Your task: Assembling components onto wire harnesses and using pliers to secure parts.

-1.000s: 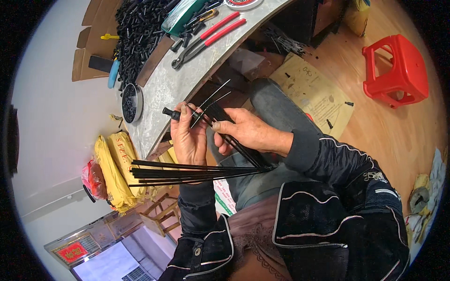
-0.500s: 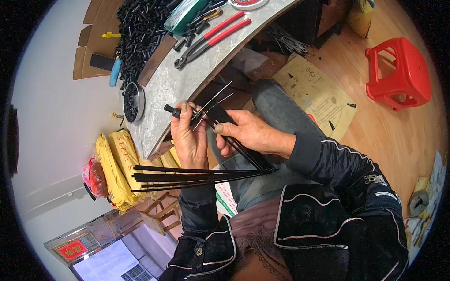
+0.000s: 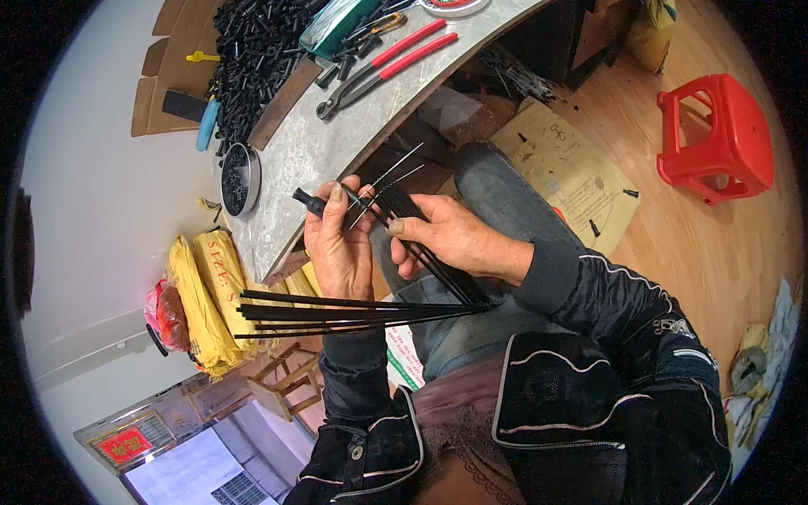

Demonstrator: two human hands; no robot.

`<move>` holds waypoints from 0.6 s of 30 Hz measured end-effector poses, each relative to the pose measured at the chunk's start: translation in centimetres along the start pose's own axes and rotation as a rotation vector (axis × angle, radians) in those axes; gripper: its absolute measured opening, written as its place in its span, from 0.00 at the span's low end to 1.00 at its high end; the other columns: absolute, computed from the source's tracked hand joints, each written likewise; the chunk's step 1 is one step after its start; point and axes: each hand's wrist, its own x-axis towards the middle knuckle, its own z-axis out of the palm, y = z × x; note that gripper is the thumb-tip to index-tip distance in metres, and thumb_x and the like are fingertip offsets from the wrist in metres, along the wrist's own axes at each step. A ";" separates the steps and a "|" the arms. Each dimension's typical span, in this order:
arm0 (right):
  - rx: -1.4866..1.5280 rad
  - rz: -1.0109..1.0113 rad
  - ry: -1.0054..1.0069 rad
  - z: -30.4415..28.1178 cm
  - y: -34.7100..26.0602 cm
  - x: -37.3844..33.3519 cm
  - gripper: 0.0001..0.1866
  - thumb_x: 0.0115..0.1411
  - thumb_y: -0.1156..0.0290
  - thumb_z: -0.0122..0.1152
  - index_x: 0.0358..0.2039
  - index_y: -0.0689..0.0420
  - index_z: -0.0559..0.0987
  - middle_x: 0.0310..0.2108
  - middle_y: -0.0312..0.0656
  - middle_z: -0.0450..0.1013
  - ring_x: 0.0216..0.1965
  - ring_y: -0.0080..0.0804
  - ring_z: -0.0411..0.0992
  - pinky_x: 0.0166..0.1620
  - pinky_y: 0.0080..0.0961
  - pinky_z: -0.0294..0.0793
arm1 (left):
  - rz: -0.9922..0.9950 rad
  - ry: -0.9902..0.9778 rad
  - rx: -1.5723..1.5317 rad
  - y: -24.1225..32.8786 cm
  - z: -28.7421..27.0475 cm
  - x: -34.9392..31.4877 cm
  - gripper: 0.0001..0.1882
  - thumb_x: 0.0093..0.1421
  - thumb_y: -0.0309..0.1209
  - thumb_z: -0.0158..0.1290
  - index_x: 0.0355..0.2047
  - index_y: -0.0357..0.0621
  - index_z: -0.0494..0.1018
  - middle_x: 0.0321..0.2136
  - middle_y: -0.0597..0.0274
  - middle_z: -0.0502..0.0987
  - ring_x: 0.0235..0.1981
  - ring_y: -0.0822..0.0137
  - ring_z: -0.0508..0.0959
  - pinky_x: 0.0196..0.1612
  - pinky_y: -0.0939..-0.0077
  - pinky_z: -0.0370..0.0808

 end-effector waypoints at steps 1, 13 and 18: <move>0.010 -0.004 -0.006 0.0 0.0 0.0 0.09 0.67 0.69 0.48 0.43 0.60 0.70 0.26 0.38 0.73 0.24 0.23 0.73 0.30 0.21 0.78 | -0.008 0.002 -0.004 0.0 0.0 0.0 0.10 0.60 0.27 0.55 0.41 0.40 0.69 0.37 0.53 0.77 0.37 0.61 0.79 0.38 0.68 0.79; 0.004 -0.019 -0.012 0.0 0.0 0.0 0.10 0.67 0.67 0.49 0.42 0.61 0.70 0.25 0.38 0.73 0.24 0.23 0.74 0.30 0.20 0.77 | 0.016 -0.019 -0.013 -0.2 0.0 0.2 0.11 0.59 0.28 0.57 0.40 0.41 0.69 0.35 0.58 0.75 0.37 0.63 0.79 0.38 0.69 0.78; -0.027 -0.028 0.005 -0.1 0.2 0.1 0.10 0.67 0.68 0.48 0.43 0.61 0.70 0.25 0.38 0.73 0.24 0.22 0.73 0.29 0.19 0.77 | 0.003 0.008 -0.014 -0.1 0.2 0.0 0.11 0.59 0.28 0.57 0.40 0.41 0.69 0.35 0.58 0.75 0.36 0.63 0.79 0.37 0.69 0.79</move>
